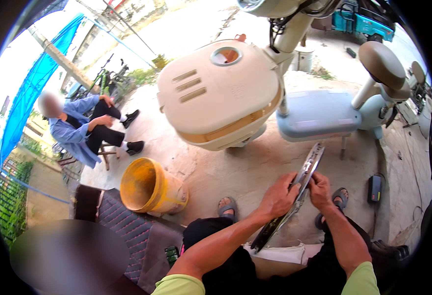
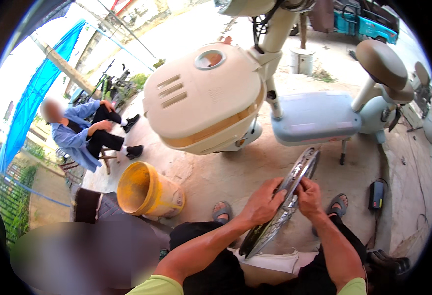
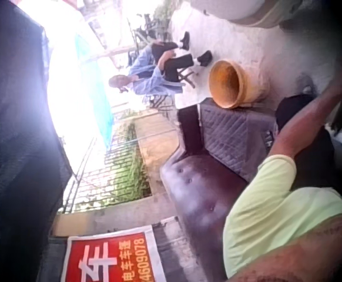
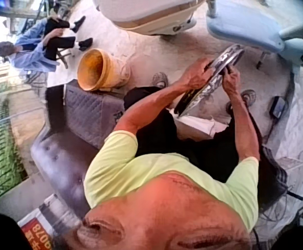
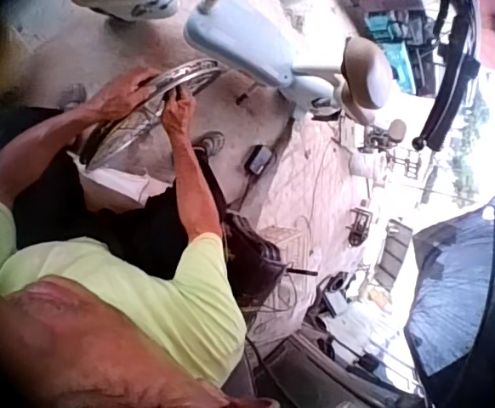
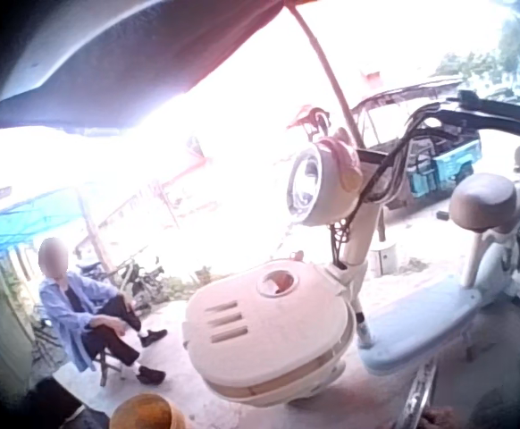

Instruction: The person sits on the ground and works on a bicycle wheel rim, repeatedly pressing and adjusting small metal components along the rim's edge. The person rotates the rim to access different sections and continues the adjustment process throughout the clip.

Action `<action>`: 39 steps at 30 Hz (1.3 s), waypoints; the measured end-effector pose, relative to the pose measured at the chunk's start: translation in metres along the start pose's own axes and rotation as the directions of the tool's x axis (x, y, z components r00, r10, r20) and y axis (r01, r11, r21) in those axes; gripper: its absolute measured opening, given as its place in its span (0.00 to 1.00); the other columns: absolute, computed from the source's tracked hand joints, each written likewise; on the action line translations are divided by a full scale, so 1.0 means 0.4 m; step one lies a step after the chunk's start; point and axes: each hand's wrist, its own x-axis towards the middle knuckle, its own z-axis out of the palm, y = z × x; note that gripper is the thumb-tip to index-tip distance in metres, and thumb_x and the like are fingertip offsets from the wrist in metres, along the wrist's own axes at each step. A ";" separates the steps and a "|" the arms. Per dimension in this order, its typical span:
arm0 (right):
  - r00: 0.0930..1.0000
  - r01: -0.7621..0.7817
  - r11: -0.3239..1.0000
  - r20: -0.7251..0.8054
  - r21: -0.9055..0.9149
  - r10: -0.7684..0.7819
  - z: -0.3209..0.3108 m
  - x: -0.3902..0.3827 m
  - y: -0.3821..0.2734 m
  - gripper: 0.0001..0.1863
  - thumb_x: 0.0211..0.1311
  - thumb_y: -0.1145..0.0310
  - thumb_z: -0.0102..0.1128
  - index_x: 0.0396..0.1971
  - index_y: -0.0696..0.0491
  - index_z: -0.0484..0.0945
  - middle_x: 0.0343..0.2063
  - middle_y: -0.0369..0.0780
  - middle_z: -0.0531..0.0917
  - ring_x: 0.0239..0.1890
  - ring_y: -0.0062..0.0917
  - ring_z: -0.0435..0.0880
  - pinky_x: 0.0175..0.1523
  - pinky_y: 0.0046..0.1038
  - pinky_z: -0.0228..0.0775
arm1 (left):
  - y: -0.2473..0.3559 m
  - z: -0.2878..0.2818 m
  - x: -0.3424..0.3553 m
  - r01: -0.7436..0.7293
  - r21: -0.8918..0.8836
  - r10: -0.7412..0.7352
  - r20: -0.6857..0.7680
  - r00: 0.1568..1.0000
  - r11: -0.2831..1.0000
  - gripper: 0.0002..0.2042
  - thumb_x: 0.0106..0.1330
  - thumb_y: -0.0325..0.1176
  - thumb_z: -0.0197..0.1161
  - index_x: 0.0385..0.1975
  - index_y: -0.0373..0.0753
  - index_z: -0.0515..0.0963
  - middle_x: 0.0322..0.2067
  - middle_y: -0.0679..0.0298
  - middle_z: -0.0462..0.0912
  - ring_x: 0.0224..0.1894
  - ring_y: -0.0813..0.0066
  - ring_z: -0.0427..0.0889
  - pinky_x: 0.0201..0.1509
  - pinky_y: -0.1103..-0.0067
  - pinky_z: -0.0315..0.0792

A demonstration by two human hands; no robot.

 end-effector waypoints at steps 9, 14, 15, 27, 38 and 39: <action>1.000 0.005 0.998 -0.018 -0.058 -0.006 0.006 -0.019 -0.040 0.08 0.75 0.73 0.54 0.42 0.61 0.81 0.31 0.34 0.83 0.31 0.15 0.78 0.36 0.22 0.73 | 0.008 -0.005 -0.004 0.014 0.000 -0.014 0.040 0.999 1.000 0.19 0.73 0.38 0.55 0.58 0.34 0.73 0.50 0.44 0.79 0.54 0.45 0.78 0.62 0.61 0.70; 1.000 -0.021 0.992 0.003 0.123 0.021 0.011 -0.031 -0.030 0.09 0.77 0.73 0.52 0.46 0.60 0.80 0.35 0.32 0.84 0.33 0.14 0.78 0.39 0.21 0.74 | 0.006 -0.006 -0.006 0.017 0.022 -0.018 0.073 0.997 1.000 0.21 0.72 0.38 0.56 0.59 0.32 0.73 0.52 0.43 0.79 0.55 0.47 0.78 0.63 0.63 0.69; 0.999 -0.036 0.993 0.007 0.115 0.036 0.010 -0.030 -0.033 0.09 0.76 0.73 0.52 0.46 0.60 0.80 0.35 0.33 0.84 0.33 0.15 0.78 0.39 0.21 0.74 | 0.006 -0.005 -0.007 0.018 0.014 -0.019 0.059 0.998 1.000 0.21 0.72 0.38 0.56 0.59 0.32 0.73 0.52 0.43 0.79 0.55 0.47 0.78 0.63 0.63 0.69; 0.981 0.170 0.953 0.132 -0.251 -0.140 0.022 -0.087 -0.124 0.09 0.70 0.76 0.55 0.45 0.60 0.82 0.36 0.42 0.87 0.38 0.27 0.85 0.46 0.29 0.77 | 0.019 0.006 0.006 -0.017 -0.007 0.017 0.049 0.999 1.000 0.20 0.70 0.35 0.60 0.58 0.32 0.74 0.49 0.46 0.77 0.49 0.53 0.79 0.57 0.66 0.73; 0.943 0.295 0.894 0.253 -0.337 -0.216 0.014 -0.093 -0.139 0.11 0.62 0.79 0.62 0.44 0.58 0.82 0.39 0.51 0.85 0.42 0.50 0.85 0.46 0.38 0.78 | 0.013 0.008 0.001 -0.098 0.026 0.097 0.043 0.994 0.995 0.18 0.70 0.36 0.58 0.54 0.31 0.75 0.48 0.45 0.79 0.52 0.46 0.77 0.60 0.64 0.70; 0.936 0.314 0.883 0.270 -0.349 -0.226 0.014 -0.093 -0.140 0.10 0.62 0.79 0.62 0.43 0.58 0.82 0.38 0.51 0.85 0.41 0.51 0.85 0.45 0.38 0.77 | 0.009 0.008 0.000 -0.081 0.018 0.080 0.043 0.996 0.997 0.18 0.70 0.36 0.58 0.54 0.31 0.75 0.48 0.45 0.79 0.52 0.46 0.77 0.60 0.64 0.70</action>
